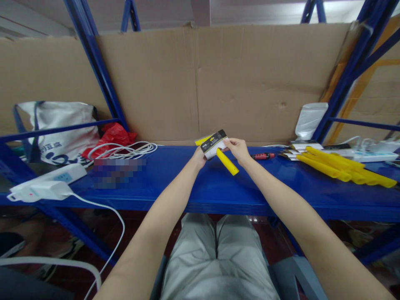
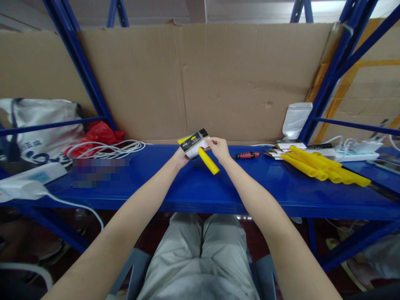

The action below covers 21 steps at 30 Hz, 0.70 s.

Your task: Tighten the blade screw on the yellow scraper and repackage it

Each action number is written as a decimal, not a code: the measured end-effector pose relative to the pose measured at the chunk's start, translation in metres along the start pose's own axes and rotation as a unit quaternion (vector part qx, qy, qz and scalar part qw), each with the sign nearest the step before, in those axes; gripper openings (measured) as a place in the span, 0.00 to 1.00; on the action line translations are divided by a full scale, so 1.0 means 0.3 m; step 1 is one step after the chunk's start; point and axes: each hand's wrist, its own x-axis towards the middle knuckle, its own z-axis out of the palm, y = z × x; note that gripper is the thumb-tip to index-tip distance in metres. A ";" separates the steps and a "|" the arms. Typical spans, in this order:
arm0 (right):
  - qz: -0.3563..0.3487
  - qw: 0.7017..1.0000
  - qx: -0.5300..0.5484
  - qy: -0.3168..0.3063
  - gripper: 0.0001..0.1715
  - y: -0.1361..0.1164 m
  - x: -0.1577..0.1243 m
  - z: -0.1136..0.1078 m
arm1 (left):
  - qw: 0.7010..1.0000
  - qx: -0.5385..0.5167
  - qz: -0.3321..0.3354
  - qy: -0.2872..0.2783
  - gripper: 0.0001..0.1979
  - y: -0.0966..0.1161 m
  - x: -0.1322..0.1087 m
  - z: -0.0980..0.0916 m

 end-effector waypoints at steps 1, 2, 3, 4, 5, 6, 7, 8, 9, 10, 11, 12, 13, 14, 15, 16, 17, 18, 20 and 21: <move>0.002 1.000 0.003 0.001 0.14 0.002 0.000 0.000 | 1.000 0.001 0.007 -0.014 0.08 -0.003 0.004 -0.003; 0.002 1.000 0.007 0.002 0.14 0.004 0.001 0.000 | 1.000 0.003 0.014 -0.027 0.07 -0.005 0.008 -0.007; 0.002 1.000 0.010 0.006 0.15 0.006 0.002 0.000 | 0.999 0.008 0.020 -0.036 0.07 -0.005 0.010 -0.009; 0.001 1.000 0.013 0.012 0.15 0.007 0.004 -0.001 | 0.999 0.019 0.021 -0.036 0.08 -0.004 0.010 -0.012; 0.001 1.000 0.016 0.018 0.16 0.009 0.006 -0.002 | 0.999 0.036 0.018 -0.029 0.09 -0.001 0.009 -0.014; 0.001 1.000 0.018 0.025 0.16 0.009 0.008 -0.004 | 0.998 0.058 0.010 -0.017 0.11 0.002 0.007 -0.015; 0.002 0.999 0.019 0.034 0.16 0.010 0.011 -0.005 | 0.997 0.080 0.000 -0.002 0.13 0.005 0.004 -0.015; 0.005 0.999 0.020 0.043 0.16 0.010 0.013 -0.007 | 0.995 0.100 -0.009 0.012 0.15 0.008 0.001 -0.015; 0.011 0.998 0.022 0.052 0.16 0.009 0.015 -0.008 | 0.993 0.113 -0.016 0.018 0.18 0.011 -0.003 -0.015; 0.018 0.998 0.025 0.063 0.15 0.008 0.017 -0.010 | 0.993 0.118 -0.018 0.015 0.21 0.013 -0.006 -0.013; 0.027 0.997 0.031 0.071 0.14 0.006 0.018 -0.012 | 0.993 0.115 -0.015 0.004 0.23 0.014 -0.009 -0.011; 0.038 0.996 0.037 0.076 0.14 0.005 0.019 -0.013 | 0.994 0.108 -0.009 -0.011 0.25 0.015 -0.010 -0.009; 0.050 0.995 0.043 0.079 0.13 0.003 0.019 -0.014 | 0.995 0.101 -0.003 -0.026 0.27 0.015 -0.011 -0.007; 0.060 0.994 0.050 0.081 0.12 0.001 0.019 -0.015 | 0.995 0.095 0.005 -0.038 0.27 0.014 -0.011 -0.005; 0.070 0.993 0.056 0.082 0.11 -0.001 0.017 -0.016 | 0.995 0.090 0.013 -0.046 0.27 0.012 -0.010 -0.004; 0.078 0.992 0.060 0.082 0.11 -0.003 0.016 -0.015 | 0.995 0.086 0.023 -0.048 0.26 0.009 -0.007 -0.005; 0.087 0.991 0.063 0.081 0.10 -0.005 0.014 -0.014 | 0.995 0.082 0.035 -0.045 0.23 0.005 -0.002 -0.007; 0.094 0.990 0.064 0.080 0.08 -0.006 0.012 -0.011 | 0.995 0.077 0.049 -0.036 0.19 0.000 0.004 -0.010; 0.110 0.989 0.056 0.078 0.07 -0.007 0.009 -0.003 | 0.994 0.069 0.081 -0.007 0.11 -0.012 0.021 -0.022; 0.118 0.989 0.047 0.080 0.06 -0.006 0.008 0.001 | 0.993 0.069 0.097 0.012 0.10 -0.017 0.031 -0.029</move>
